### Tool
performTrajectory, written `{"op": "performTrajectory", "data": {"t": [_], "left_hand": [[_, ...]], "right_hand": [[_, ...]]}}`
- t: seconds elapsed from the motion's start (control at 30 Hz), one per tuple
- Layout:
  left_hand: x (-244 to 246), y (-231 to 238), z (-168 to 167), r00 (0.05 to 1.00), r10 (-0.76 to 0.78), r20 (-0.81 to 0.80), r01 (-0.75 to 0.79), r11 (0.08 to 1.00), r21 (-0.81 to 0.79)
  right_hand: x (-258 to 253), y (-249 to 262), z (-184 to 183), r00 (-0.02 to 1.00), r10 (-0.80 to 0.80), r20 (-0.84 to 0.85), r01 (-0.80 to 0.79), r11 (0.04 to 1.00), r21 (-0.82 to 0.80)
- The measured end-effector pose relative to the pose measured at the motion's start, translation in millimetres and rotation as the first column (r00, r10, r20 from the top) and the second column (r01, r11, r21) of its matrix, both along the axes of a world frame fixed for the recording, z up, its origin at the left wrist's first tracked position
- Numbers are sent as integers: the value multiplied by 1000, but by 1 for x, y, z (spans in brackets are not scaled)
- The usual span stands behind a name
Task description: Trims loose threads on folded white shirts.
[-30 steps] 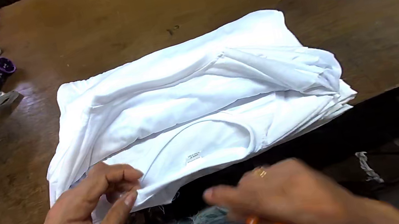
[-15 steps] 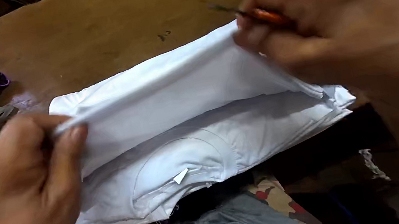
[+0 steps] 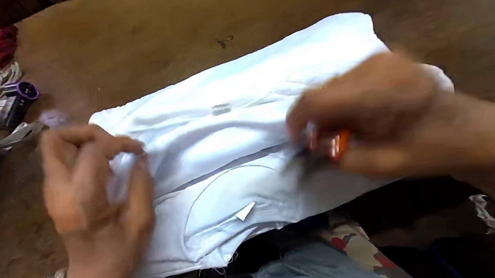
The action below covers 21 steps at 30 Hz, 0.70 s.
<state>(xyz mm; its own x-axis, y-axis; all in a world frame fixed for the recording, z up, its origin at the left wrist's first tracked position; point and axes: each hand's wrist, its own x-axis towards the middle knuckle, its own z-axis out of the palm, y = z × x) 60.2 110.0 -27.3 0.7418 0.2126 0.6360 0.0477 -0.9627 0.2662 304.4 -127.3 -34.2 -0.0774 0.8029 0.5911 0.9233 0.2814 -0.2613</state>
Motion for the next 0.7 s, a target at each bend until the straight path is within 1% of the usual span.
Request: {"op": "performTrajectory", "data": {"t": [0.03, 0.07, 0.1, 0.13, 0.2, 0.27, 0.3, 0.37, 0.4, 0.43, 0.47, 0.53, 0.57, 0.6, 0.63, 0.67, 0.7], "left_hand": [[-12, -13, 1, 994, -52, -92, 49, 998, -31], [-24, -22, -3, 976, -96, -194, 87, 995, -54], [-35, -29, -12, 948, -123, -293, 109, 992, -62], [-45, -32, -21, 923, -125, -363, 117, 992, -44], [-58, -30, -34, 905, -99, -413, 110, 994, 3], [-65, -23, -36, 911, -84, -405, 97, 995, 10], [-68, -22, -34, 909, -109, -403, 113, 994, -14], [-71, -23, -23, 876, -236, -421, 203, 972, -122], [-72, -27, -18, 849, -296, -438, 248, 955, -165], [-72, -30, -14, 833, -321, -451, 267, 947, -180], [-72, -32, -14, 830, -313, -462, 257, 949, -181], [-70, -34, -23, 858, -247, -451, 169, 964, -207], [-67, -35, -30, 885, -192, -424, 106, 970, -220], [-63, -37, -36, 917, -108, -383, 32, 979, -200], [-59, -40, -40, 938, -17, -346, -43, 985, -164], [-55, -44, -41, 943, 66, -325, -109, 987, -116], [-51, -48, -40, 936, 136, -324, -163, 985, -58]], "right_hand": [[-14, -11, -6, 995, 95, 11, -93, 987, -133], [-25, -18, -16, 989, 137, 63, -117, 962, -246], [-33, -23, -29, 981, 145, 131, -96, 941, -325], [-38, -25, -41, 973, 134, 186, -61, 932, -356], [-37, -27, -52, 966, 90, 243, -7, 946, -323], [-32, -29, -43, 970, 91, 227, -16, 951, -310], [-29, -32, -34, 972, 111, 207, -42, 950, -311], [-20, -40, -12, 977, 151, 149, -95, 938, -334], [-17, -45, -4, 979, 154, 136, -97, 929, -356], [-15, -49, -2, 978, 144, 149, -79, 924, -374], [-14, -52, -7, 976, 123, 180, -45, 921, -387], [-17, -56, -33, 963, 77, 258, 45, 899, -435], [-21, -57, -44, 956, 55, 289, 88, 885, -458], [-24, -56, -50, 954, 41, 298, 104, 885, -454], [-27, -53, -49, 964, 29, 265, 92, 897, -432], [-30, -49, -45, 985, 23, 173, 49, 914, -403], [-34, -46, -38, 999, 32, 30, -19, 928, -372]]}}
